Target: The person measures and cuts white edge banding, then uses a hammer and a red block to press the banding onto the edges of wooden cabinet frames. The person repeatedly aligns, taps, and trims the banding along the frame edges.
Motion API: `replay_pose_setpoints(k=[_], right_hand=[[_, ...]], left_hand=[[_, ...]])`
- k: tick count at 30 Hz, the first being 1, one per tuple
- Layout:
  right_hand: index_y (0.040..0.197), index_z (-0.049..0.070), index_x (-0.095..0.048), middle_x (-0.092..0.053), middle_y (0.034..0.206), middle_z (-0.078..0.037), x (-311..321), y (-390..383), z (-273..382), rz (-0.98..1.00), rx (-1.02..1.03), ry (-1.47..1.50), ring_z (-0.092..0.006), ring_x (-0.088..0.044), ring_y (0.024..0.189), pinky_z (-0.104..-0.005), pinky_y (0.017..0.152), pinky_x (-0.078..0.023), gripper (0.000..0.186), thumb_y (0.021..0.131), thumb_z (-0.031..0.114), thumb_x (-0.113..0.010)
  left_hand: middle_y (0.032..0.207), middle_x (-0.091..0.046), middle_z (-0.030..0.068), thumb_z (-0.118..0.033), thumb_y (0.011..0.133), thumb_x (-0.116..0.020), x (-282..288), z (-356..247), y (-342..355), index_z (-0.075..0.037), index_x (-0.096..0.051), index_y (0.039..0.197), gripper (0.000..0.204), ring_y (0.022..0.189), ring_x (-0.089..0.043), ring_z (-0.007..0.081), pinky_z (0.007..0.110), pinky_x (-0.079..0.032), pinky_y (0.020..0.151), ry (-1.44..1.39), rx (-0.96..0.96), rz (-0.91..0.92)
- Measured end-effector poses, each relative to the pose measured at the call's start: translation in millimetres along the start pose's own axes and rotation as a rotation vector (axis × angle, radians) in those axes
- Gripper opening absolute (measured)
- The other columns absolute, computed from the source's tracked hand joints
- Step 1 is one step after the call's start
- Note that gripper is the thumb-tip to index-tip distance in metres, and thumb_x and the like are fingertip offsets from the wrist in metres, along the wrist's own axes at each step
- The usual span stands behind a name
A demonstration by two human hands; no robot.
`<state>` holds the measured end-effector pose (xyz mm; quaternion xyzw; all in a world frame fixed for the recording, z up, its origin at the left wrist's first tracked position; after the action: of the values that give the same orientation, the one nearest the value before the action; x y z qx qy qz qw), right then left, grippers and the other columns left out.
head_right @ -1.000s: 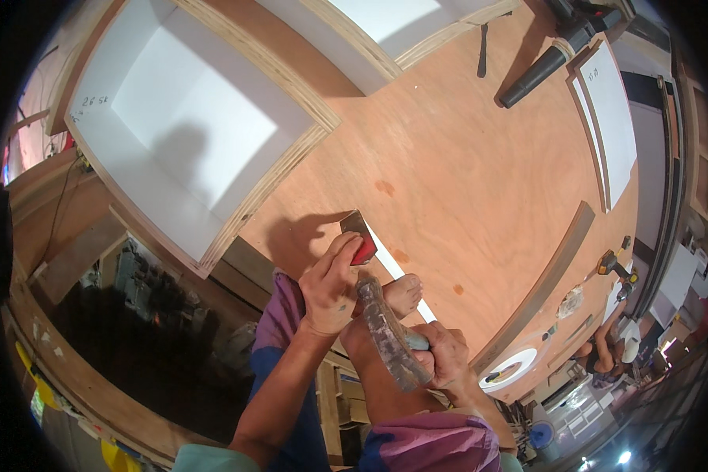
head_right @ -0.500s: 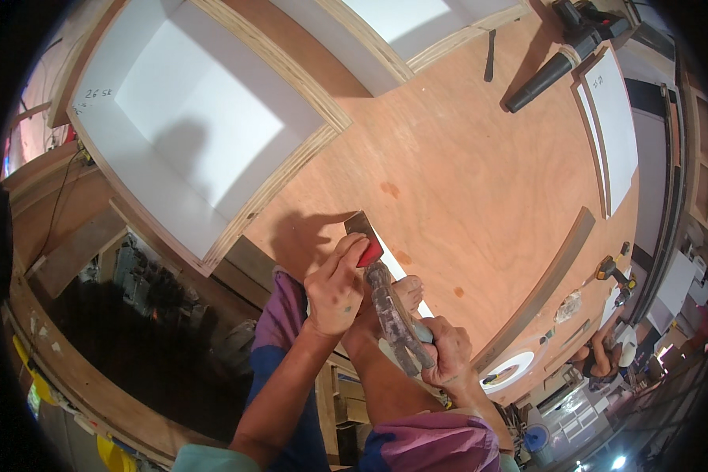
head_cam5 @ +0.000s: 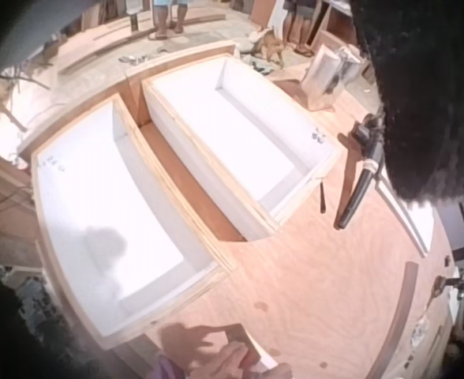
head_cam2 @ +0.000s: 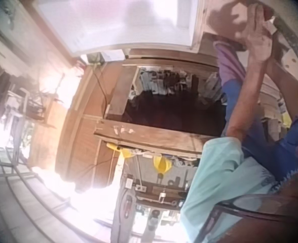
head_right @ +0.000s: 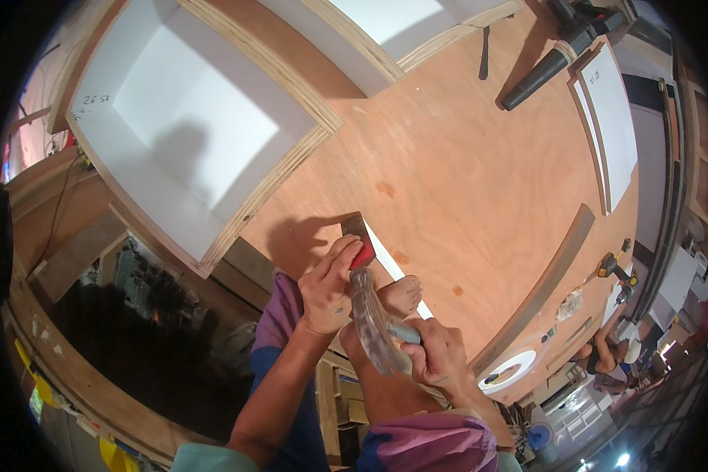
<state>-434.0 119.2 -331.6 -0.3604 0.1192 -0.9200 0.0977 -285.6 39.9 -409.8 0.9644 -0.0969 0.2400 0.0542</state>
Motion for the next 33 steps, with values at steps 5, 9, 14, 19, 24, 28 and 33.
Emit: replay_pose_setpoints(k=[5,9,14,19,24,28,33], right_hand=[[0.102,0.001,-0.06,-0.061,0.072,-0.011,0.8,-10.3,-2.2,0.033,0.047,0.065,-0.0248,-0.059,0.053,-0.0357,0.048,-0.044,0.026,0.097,0.026,-0.06],[0.097,0.002,-0.063,-0.059,0.068,-0.011,14.7,-41.4,-41.4,-0.218,-0.22,-0.097,-0.0246,-0.06,0.06,-0.0343,0.055,-0.044,0.016,0.093,0.017,-0.058],[0.101,-0.001,-0.058,-0.057,0.073,-0.014,9.0,-87.0,-152.0,-0.525,-0.58,-0.103,-0.0264,-0.057,0.061,-0.0342,0.058,-0.046,0.022,0.099,0.021,-0.057],[0.107,0.0,-0.06,-0.061,0.081,-0.018,19.5,-141.8,-236.9,-0.673,-0.65,-0.345,-0.0309,-0.06,0.068,-0.0392,0.063,-0.049,0.021,0.098,0.019,-0.059],[0.116,0.002,-0.059,-0.062,0.088,-0.019,16.4,-182.2,-271.5,-0.74,-0.702,-0.373,-0.032,-0.061,0.078,-0.0401,0.07,-0.049,0.024,0.099,0.019,-0.058],[0.126,0.0,-0.056,-0.064,0.101,-0.014,15.7,-184.2,-222.0,-0.846,-0.8,-0.153,-0.0286,-0.063,0.091,-0.0372,0.079,-0.049,0.035,0.1,0.024,-0.057],[0.124,-0.004,-0.056,-0.065,0.102,-0.01,-67.7,-178.4,-128.6,-0.71,-1.045,1.747,-0.0175,-0.064,0.096,-0.0292,0.08,-0.053,0.033,0.103,0.021,-0.052]], left_hand=[[0.115,-0.068,0.014,0.003,0.071,-0.068,4.2,5.5,-3.3,-0.003,-0.065,0.116,0.045,0.093,-0.07,0.0277,0.032,-0.059,0.074,0.024,0.018,-0.011],[0.11,-0.068,0.0156,0.002,0.069,-0.071,1.3,-23.8,0.0,0.0,-0.068,0.107,0.038,0.095,-0.07,0.0305,0.034,-0.059,0.076,0.115,-0.148,0.089],[0.103,-0.067,0.0193,0.01,0.067,-0.068,1.0,-82.9,-12.9,0.007,-0.067,0.1,0.033,0.094,-0.069,0.0334,0.044,-0.06,0.078,-0.109,-0.306,0.171],[0.106,-0.067,0.02,0.008,0.065,-0.069,-21.2,-99.5,-31.8,0.007,-0.068,0.101,0.036,0.096,-0.069,0.0333,0.04,-0.06,0.082,-0.217,-0.257,0.351],[0.108,-0.066,0.0151,0.003,0.068,-0.069,-55.8,-126.6,-53.6,0.004,-0.069,0.104,0.036,0.098,-0.064,0.0303,0.041,-0.056,0.083,-0.163,-0.381,0.523],[0.101,-0.062,0.0061,0.003,0.065,-0.074,-81.8,-147.1,-70.7,-0.008,-0.074,0.1,0.038,0.096,-0.062,0.0254,0.035,-0.055,0.08,-0.071,-0.53,0.586],[0.097,-0.059,0.0036,-0.008,0.07,-0.07,-121.1,-164.1,-98.5,-0.01,-0.073,0.102,0.033,0.098,-0.058,0.0228,0.037,-0.054,0.08,-0.234,-0.796,0.942]])
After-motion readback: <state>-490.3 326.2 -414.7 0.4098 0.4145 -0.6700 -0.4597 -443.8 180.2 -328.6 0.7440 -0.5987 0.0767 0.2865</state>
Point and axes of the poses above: each hand's wrist, its own y-axis towards the middle knuckle, its own x-axis out of the back of the hand, z = x × y, the point moved 9 cm from there along y, towards the middle knuckle
